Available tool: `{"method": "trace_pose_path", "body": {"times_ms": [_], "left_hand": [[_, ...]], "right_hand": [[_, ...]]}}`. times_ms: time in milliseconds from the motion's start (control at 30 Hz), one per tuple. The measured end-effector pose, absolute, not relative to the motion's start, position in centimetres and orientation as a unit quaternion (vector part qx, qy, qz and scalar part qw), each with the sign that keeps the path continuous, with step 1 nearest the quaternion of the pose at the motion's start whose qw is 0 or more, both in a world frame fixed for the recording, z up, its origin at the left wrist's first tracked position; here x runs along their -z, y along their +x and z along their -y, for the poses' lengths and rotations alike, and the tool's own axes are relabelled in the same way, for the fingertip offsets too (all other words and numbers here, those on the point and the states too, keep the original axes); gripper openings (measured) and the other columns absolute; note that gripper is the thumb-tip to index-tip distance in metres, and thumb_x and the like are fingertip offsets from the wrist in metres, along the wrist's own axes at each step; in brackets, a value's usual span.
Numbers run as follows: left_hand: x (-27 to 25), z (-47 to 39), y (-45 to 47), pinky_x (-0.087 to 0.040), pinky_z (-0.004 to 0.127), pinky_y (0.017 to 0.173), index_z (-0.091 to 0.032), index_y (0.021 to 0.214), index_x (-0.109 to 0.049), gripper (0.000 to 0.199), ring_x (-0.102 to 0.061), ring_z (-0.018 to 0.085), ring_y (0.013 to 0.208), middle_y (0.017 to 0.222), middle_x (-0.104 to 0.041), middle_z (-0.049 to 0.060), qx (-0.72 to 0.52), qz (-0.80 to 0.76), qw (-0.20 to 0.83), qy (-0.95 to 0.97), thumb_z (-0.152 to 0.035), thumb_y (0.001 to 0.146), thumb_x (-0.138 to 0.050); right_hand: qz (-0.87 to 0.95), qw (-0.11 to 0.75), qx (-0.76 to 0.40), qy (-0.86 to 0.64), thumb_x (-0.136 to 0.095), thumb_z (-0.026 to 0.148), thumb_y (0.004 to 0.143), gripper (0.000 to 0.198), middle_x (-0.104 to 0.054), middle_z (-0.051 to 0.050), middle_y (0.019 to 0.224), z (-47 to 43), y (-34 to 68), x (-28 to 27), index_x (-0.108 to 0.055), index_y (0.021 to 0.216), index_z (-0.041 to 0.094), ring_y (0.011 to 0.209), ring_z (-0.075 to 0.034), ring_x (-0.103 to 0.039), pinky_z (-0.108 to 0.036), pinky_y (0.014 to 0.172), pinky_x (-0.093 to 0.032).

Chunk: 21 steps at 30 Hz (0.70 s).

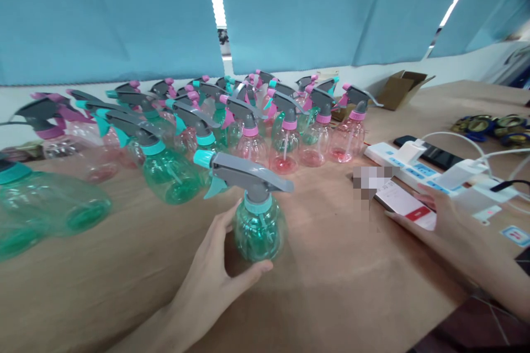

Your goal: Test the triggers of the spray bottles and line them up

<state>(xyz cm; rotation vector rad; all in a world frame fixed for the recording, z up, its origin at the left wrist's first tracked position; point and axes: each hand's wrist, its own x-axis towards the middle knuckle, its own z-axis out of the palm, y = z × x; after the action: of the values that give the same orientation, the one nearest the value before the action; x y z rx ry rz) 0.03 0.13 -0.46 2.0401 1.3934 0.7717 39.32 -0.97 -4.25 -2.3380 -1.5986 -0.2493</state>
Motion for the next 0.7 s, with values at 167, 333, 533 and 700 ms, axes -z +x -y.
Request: {"method": "trace_pose_path", "body": {"times_ms": [167, 333, 533, 700], "left_hand": [[0.3, -0.2, 0.0, -0.043, 0.048, 0.095, -0.034, 0.141, -0.024, 0.074, -0.052, 0.031, 0.118, 0.132, -0.05, 0.006, -0.284, -0.519, 0.273, 0.759, -0.043, 0.082, -0.067], [0.2, 0.0, -0.1, -0.042, 0.048, 0.096, -0.034, 0.141, -0.022, 0.074, -0.05, 0.03, 0.12, 0.134, -0.048, 0.006, -0.281, -0.518, 0.279, 0.758, -0.043, 0.082, -0.066], [0.2, -0.2, 0.0, -0.041, 0.047, 0.098, -0.034, 0.142, -0.021, 0.076, -0.049, 0.03, 0.121, 0.134, -0.048, 0.006, -0.284, -0.514, 0.276, 0.761, -0.041, 0.082, -0.067], [0.2, -0.2, 0.0, -0.042, 0.05, 0.096, -0.032, 0.143, -0.022, 0.076, -0.051, 0.033, 0.119, 0.132, -0.05, 0.008, -0.284, -0.517, 0.273, 0.76, -0.04, 0.081, -0.066]], "right_hand": [[0.564, 0.206, 0.082, -0.796, -0.044, 0.065, 0.075, 0.079, -0.058, -0.021, 0.124, 0.1, 38.2, 4.8, -0.046, 0.128, 0.007, 0.114, -0.036, -0.055, -0.046, 0.096, -0.044], [0.595, 0.209, 0.084, -0.772, -0.05, 0.066, 0.073, 0.079, -0.057, -0.016, 0.128, -0.2, 39.1, 6.0, -0.046, 0.13, 0.011, 0.117, -0.033, -0.054, -0.046, 0.1, -0.042], [0.558, 0.216, 0.037, -0.8, -0.045, 0.071, 0.068, 0.083, -0.059, -0.019, 0.123, 0.1, 38.6, 4.5, -0.052, 0.123, 0.01, 0.111, -0.036, -0.057, -0.048, 0.096, -0.044], [0.568, 0.23, 0.049, -0.789, -0.04, 0.082, 0.064, 0.094, -0.06, -0.021, 0.121, 0.6, 38.7, 4.4, -0.051, 0.123, 0.009, 0.111, -0.038, -0.057, -0.051, 0.095, -0.045]]}}
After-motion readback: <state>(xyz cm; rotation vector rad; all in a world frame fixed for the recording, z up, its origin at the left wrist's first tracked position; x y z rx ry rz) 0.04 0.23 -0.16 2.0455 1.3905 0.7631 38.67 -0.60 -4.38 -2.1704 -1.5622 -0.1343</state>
